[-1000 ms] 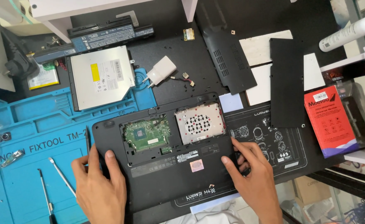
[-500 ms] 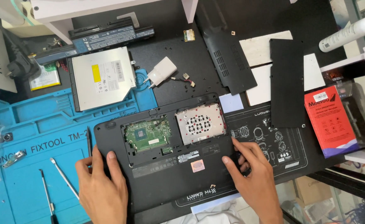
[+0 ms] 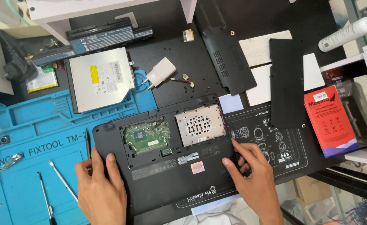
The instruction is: The person aligns and secures the motherboard and internal components within a disassembled laptop chassis. They place the bottom cover onto the laptop, align the screw holes, and use a screwdriver to fasten the cover in place.
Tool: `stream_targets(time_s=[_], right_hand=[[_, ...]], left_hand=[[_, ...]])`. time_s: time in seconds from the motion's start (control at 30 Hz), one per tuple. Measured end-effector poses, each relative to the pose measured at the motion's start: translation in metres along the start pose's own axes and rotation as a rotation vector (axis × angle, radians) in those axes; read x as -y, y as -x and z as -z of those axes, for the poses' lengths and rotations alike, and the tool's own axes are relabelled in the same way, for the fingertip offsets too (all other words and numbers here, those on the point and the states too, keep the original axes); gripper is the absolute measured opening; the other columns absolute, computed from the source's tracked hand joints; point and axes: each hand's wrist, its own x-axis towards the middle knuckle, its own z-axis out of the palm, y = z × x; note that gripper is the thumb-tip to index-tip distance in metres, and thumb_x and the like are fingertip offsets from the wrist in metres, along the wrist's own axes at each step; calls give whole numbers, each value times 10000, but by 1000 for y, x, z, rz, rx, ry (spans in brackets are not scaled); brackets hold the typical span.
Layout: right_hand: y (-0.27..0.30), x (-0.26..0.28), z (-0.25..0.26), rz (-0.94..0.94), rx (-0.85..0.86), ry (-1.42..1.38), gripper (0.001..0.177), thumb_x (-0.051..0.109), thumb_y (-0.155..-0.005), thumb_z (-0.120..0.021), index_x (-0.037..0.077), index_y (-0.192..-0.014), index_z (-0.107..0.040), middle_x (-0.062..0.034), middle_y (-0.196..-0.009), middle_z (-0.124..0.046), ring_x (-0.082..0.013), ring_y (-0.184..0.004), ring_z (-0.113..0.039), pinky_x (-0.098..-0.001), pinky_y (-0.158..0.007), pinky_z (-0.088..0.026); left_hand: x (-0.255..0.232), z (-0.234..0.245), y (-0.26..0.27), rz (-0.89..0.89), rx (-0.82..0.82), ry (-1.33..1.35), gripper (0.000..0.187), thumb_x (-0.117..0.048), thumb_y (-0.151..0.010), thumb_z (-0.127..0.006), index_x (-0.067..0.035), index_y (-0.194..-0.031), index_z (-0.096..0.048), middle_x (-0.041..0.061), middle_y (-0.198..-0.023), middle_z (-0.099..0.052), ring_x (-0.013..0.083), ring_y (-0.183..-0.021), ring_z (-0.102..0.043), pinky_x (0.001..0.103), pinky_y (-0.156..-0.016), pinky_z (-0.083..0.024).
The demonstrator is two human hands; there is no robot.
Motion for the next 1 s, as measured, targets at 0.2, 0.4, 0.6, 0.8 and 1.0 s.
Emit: stream_targets(time_s=[0.2, 0.4, 0.6, 0.8, 1.0], right_hand=[[2, -3, -2, 65, -37, -8, 513, 153, -807, -795, 58, -1300, -692, -29, -1022, -660, -112, -690, -563, -259, -572, -516], [0, 2, -3, 50, -23, 39, 538, 170, -825, -784, 73, -1340, -661, -38, -1124, -669, -158, -795, -621, -301, -626, -543], [-10, 18, -25, 578, -139, 344, 692, 254, -926, -674, -9, -1517, -426, -238, -1581, -412, -397, -1503, -355, -562, -1213, -270], [-17, 15, -44, 588, -38, 380, 762, 378, -1024, -530, -117, -1551, -290, -294, -1648, -266, -415, -1560, -229, -555, -1240, -214], [-18, 16, -44, 577, -32, 406, 757, 374, -996, -554, -87, -1548, -317, -272, -1652, -268, -425, -1551, -224, -552, -1227, -224]], left_hand=[[1, 0, -2, 8, 32, 13, 435, -285, -1055, -601, -60, -1425, -641, 178, -1105, -592, 358, -847, -654, 480, -641, -512], [-4, 4, -4, 12, 55, 14, 443, -277, -1055, -597, -94, -1457, -634, 170, -1106, -590, 364, -923, -645, 491, -685, -510], [-20, 3, -16, -249, 8, -29, 638, -75, -959, -517, 55, -1571, -396, 246, -1573, -472, 398, -1390, -461, 540, -1044, -423], [-23, -6, -24, -342, 87, 31, 653, -194, -1003, -495, 78, -1572, -324, 259, -1637, -332, 393, -1536, -284, 590, -1192, -254], [-23, -6, -25, -333, 93, 20, 652, -223, -1001, -474, 55, -1572, -323, 245, -1627, -361, 394, -1529, -297, 596, -1187, -257]])
